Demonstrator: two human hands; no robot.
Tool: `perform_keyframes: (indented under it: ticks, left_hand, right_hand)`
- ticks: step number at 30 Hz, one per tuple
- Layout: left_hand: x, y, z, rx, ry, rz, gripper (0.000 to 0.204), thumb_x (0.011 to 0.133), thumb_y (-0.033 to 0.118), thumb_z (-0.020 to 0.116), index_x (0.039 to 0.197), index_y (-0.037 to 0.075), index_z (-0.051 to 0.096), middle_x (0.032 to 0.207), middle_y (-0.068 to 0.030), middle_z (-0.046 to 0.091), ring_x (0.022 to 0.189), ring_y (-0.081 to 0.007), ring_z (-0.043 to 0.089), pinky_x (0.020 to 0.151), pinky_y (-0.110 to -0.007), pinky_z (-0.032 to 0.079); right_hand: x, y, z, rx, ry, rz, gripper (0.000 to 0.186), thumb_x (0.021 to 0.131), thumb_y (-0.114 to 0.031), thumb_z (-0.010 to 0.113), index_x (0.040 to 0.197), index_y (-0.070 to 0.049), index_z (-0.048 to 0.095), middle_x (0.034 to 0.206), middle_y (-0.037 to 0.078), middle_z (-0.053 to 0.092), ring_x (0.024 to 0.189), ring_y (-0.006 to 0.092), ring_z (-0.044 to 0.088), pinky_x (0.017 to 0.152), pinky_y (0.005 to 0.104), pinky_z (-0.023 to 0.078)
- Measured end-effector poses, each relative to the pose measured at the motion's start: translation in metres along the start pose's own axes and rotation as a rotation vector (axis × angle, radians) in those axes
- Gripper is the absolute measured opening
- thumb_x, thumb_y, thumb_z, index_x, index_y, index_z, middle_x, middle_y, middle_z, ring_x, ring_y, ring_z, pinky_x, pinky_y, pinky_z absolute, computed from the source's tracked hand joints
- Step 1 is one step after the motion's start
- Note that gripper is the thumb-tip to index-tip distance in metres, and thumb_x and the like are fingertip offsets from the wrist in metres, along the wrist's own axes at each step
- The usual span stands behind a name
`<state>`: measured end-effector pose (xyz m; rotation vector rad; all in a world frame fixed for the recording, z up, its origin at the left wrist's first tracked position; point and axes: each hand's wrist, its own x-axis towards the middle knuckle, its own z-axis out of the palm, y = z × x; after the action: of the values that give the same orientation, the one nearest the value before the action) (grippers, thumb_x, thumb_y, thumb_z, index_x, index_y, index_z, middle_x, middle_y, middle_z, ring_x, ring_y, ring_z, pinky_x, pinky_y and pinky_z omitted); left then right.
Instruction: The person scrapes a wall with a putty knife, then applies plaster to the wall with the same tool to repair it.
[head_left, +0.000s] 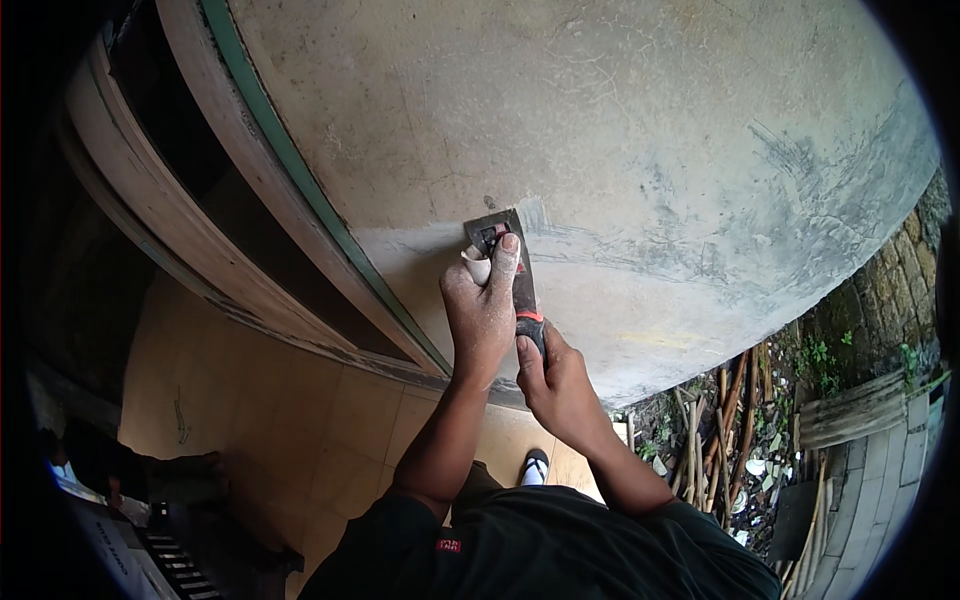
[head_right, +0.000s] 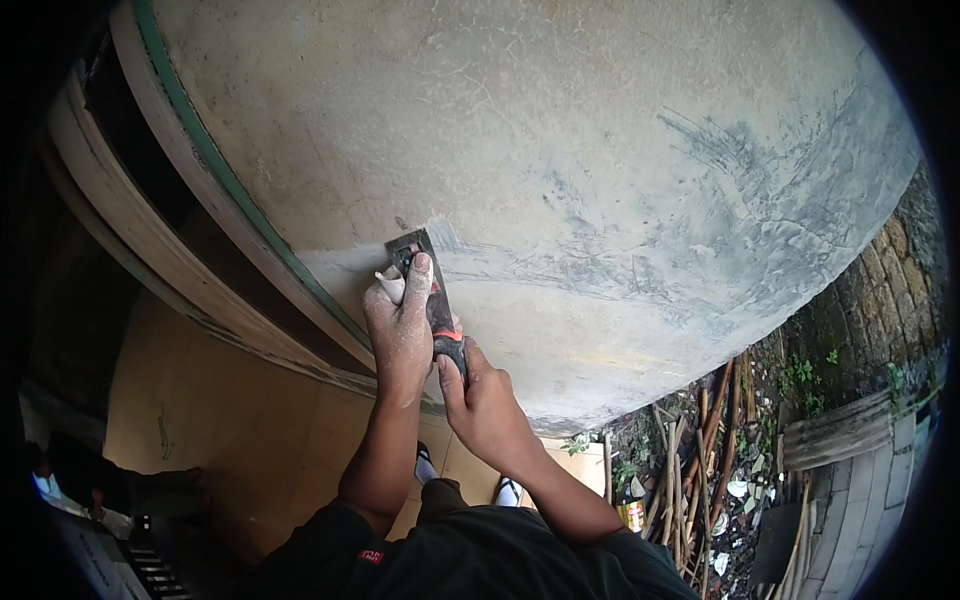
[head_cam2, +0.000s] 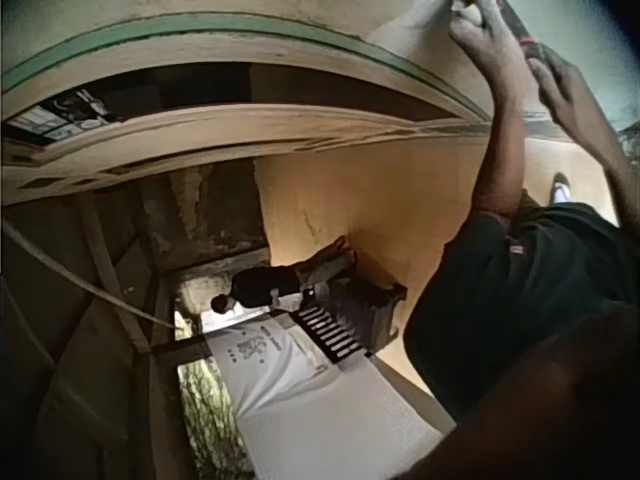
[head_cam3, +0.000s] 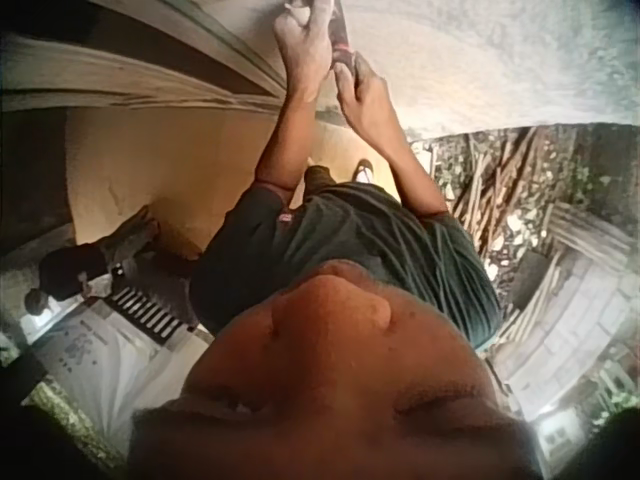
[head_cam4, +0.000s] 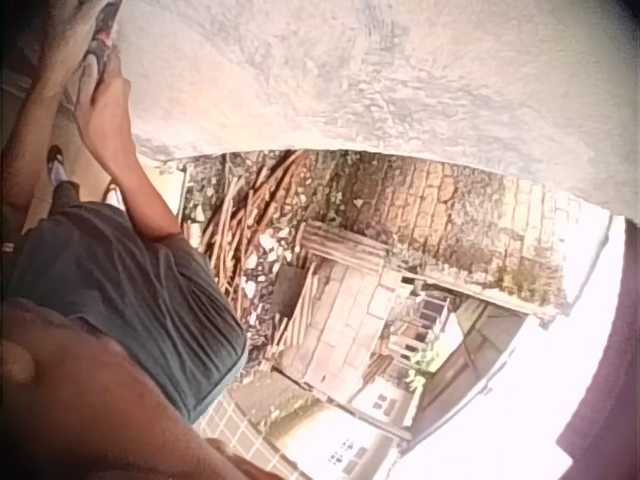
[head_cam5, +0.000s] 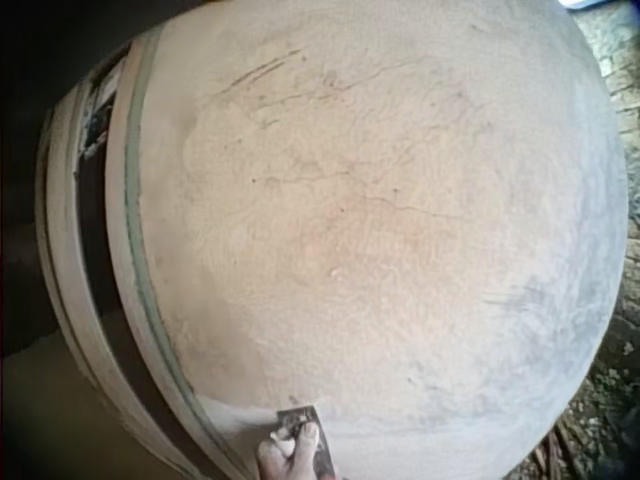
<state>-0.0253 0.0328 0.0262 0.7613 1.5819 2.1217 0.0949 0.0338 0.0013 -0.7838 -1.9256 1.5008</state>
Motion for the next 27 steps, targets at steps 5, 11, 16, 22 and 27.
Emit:
perform_keyframes:
  ticks: [5, 11, 16, 22, 27]
  left_hand:
    - [-0.001, -0.013, -0.003, -0.011, 0.023, -0.018, 0.031, 0.094, 0.025, 0.062, 0.083, -0.004, 0.064, 0.068, -0.0011, 0.060, 0.063, -0.0066, 0.052, 0.057, -0.025, 0.043]
    - [-0.002, -0.003, -0.004, -0.027, 0.039, 0.005, 0.030, 0.094, 0.025, 0.062, 0.084, -0.003, 0.065, 0.067, -0.0014, 0.060, 0.063, -0.0069, 0.052, 0.058, -0.025, 0.043]
    - [0.000, -0.002, -0.004, 0.004, 0.029, 0.000, 0.031, 0.094, 0.024, 0.062, 0.083, -0.004, 0.065, 0.066, -0.0015, 0.060, 0.062, -0.0067, 0.051, 0.057, -0.026, 0.043]
    - [-0.008, -0.010, -0.006, 0.011, 0.041, 0.001, 0.031, 0.094, 0.024, 0.062, 0.084, -0.005, 0.065, 0.067, -0.0026, 0.061, 0.062, -0.0065, 0.052, 0.057, -0.025, 0.043]
    - [0.005, 0.004, -0.005, 0.073, 0.009, 0.002, 0.030, 0.094, 0.025, 0.062, 0.086, -0.004, 0.064, 0.067, -0.0019, 0.061, 0.063, -0.0061, 0.051, 0.058, -0.026, 0.043]
  right_hand:
    - [-0.002, 0.007, 0.004, 0.043, -0.006, -0.020, 0.030, 0.097, -0.019, 0.051, 0.114, 0.007, 0.051, 0.060, 0.025, 0.056, 0.050, 0.0353, 0.059, 0.050, 0.0417, 0.041]
    - [-0.004, 0.003, 0.003, -0.036, -0.009, -0.056, 0.028, 0.097, -0.018, 0.049, 0.110, 0.006, 0.052, 0.064, 0.028, 0.058, 0.056, 0.0403, 0.061, 0.053, 0.0421, 0.043]
    - [-0.001, -0.001, 0.002, 0.021, -0.030, 0.002, 0.028, 0.097, -0.018, 0.049, 0.108, 0.006, 0.052, 0.062, 0.027, 0.057, 0.055, 0.0408, 0.060, 0.052, 0.0432, 0.042]
    - [-0.006, 0.012, 0.005, -0.016, -0.028, -0.035, 0.030, 0.097, -0.019, 0.050, 0.114, 0.006, 0.052, 0.064, 0.027, 0.058, 0.058, 0.0386, 0.061, 0.056, 0.0413, 0.045]
    - [0.004, -0.005, 0.001, -0.029, -0.036, 0.008, 0.030, 0.096, -0.019, 0.050, 0.113, 0.006, 0.052, 0.067, 0.028, 0.058, 0.062, 0.0403, 0.063, 0.057, 0.0414, 0.045]
